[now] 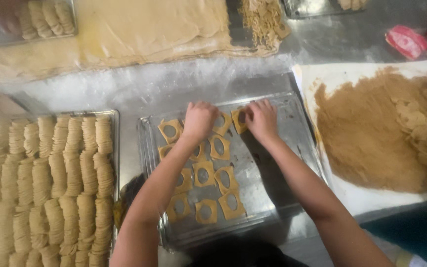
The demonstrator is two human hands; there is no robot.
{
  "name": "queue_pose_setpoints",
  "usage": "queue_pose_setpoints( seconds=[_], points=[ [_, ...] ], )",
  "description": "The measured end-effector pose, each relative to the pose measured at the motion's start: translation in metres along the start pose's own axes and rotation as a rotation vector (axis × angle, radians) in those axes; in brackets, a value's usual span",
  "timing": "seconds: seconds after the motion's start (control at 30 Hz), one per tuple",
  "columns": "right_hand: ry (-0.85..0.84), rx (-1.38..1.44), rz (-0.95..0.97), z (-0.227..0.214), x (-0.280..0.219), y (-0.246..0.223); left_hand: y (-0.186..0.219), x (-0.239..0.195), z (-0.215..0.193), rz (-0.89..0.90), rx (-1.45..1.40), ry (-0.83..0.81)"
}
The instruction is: The person arranges square-shaped dough pieces with holes onto a metal tray. They then coat the dough pieces in a brown powder on a white cloth and place them back onto the tray. The person carries the filled tray down a set of stairs and returns to the workstation to continue the process.
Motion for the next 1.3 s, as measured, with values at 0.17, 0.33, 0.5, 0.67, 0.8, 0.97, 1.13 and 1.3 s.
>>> queue_pose_setpoints(
  seconds=[0.17, 0.33, 0.5, 0.67, 0.8, 0.97, 1.13, 1.3],
  points=[
    [0.089, 0.065, -0.058, -0.006, -0.005, -0.007, 0.003, 0.000, -0.009, -0.121, 0.152, 0.068],
    [0.055, 0.143, 0.007, 0.000, -0.003, -0.005, 0.014, 0.000, -0.027, -0.115, 0.052, 0.169],
    [-0.125, 1.046, 0.203, -0.004, -0.033, 0.005, 0.024, -0.005, -0.042, -0.065, -0.032, 0.205],
    [-0.202, 0.952, 0.287, -0.017, -0.047, 0.013, 0.050, 0.012, -0.044, -0.097, -0.133, 0.176],
    [-0.036, 0.571, 0.182, -0.046, -0.066, 0.037, 0.095, 0.029, -0.027, -0.019, -0.169, 0.107],
    [-0.032, 0.576, 0.215, -0.103, -0.109, 0.105, 0.166, 0.057, 0.033, 0.122, -0.311, -0.040],
    [-0.099, 0.486, 0.252, -0.154, -0.164, 0.166, 0.239, 0.095, 0.120, 0.263, -0.306, -0.126],
    [0.105, 0.359, 0.203, -0.162, -0.165, 0.237, 0.280, 0.124, 0.180, 0.195, -0.239, -0.301]
  ],
)
Point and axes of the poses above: each hand's wrist, its own x-axis towards the middle knuckle, its own z-axis out of the palm, y = z × x, the point moved 1 cm from there along x, towards the middle knuckle, and after that the axes turned 13 degrees about -x, right-handed, at the moved point
